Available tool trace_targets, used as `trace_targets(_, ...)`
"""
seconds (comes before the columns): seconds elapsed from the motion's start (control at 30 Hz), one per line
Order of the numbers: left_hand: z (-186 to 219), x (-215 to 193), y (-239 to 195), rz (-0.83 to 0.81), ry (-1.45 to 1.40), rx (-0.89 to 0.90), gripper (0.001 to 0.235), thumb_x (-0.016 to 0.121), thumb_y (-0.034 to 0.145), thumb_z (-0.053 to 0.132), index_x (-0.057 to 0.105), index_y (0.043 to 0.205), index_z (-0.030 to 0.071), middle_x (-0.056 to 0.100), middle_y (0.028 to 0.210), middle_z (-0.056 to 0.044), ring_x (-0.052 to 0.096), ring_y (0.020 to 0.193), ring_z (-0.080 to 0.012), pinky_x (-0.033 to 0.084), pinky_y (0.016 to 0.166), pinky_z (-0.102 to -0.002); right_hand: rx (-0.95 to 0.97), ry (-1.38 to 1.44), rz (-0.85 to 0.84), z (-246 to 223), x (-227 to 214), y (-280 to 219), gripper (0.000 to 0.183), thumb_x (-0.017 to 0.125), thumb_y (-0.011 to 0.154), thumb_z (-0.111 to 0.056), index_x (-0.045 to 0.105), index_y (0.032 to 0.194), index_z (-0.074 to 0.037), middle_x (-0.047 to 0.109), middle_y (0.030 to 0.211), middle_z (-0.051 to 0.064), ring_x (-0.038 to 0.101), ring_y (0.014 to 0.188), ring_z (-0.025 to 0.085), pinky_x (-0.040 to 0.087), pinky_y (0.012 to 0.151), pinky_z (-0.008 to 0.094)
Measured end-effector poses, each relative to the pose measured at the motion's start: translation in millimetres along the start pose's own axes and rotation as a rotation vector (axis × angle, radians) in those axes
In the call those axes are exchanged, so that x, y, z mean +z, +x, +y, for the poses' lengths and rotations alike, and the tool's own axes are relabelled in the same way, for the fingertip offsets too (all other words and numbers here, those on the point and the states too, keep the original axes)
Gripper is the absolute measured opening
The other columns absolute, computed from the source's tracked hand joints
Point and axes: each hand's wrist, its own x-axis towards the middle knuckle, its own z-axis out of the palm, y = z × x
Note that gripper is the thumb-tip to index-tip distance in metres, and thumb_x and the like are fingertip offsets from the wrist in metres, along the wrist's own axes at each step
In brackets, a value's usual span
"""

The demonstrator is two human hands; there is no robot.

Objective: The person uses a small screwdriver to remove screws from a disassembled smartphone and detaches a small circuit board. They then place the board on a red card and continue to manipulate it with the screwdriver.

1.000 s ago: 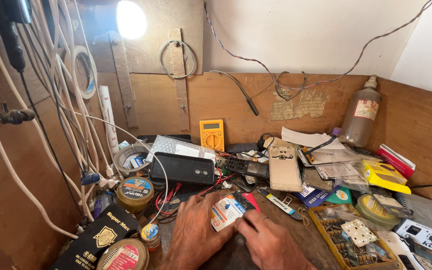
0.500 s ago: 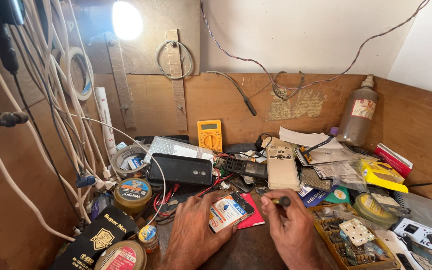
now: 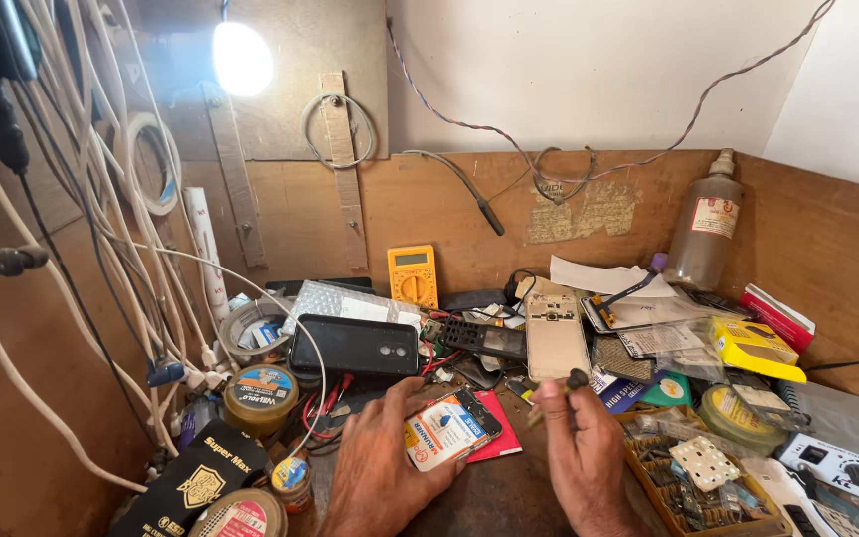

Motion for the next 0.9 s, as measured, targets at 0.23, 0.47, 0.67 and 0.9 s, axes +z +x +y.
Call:
trace_targets(0.23,2,1,2,0.1,-0.081,0.077,0.098,0.093,0.06,0.036,0.047,0.142,0.011,0.074,0.124,-0.005,0.062,0.114,-0.029,0.043,0.099,-0.047,0.616,0.465,-0.202,4,-2,6,0.041,0.056,0.1,-0.039,0.068,0.09,-0.001,0.047,0.06,0.001,0.033,0.04,0.007,0.023,0.034,0.027)
trace_targets(0.47,4,11,1,0.08,-0.128,0.195,0.09,0.097,0.058,0.03,0.056,0.136,0.013,0.07,0.125,-0.011,0.062,0.119,-0.0314,0.043,0.101,-0.047,0.892,0.593,-0.44,4,-7,16,0.04,0.066,0.099,-0.039,0.063,0.085,-0.002,0.041,0.056,-0.002,0.024,0.035,0.006,0.017,0.03,0.026)
trace_targets(0.67,1,18,3,-0.035,-0.191,0.133,0.092,0.094,0.058,0.028,0.051,0.139,0.014,0.072,0.126,-0.007,0.061,0.126,-0.0312,0.042,0.107,-0.046,0.962,0.765,-0.568,13,-10,16,0.028,0.067,0.097,-0.029,0.063,0.088,-0.003,0.047,0.058,-0.004,0.023,0.036,0.003,0.017,0.03,0.024)
trace_targets(0.9,6,10,2,0.19,-0.093,0.191,0.106,0.101,0.057,0.034,0.047,0.143,0.003,0.062,0.134,-0.023,0.057,0.127,-0.0412,0.035,0.103,-0.053,0.997,0.881,-0.427,27,-9,15,0.019,0.067,0.097,-0.021,0.057,0.089,-0.007,0.039,0.056,-0.005,0.023,0.037,0.004,0.017,0.031,0.025)
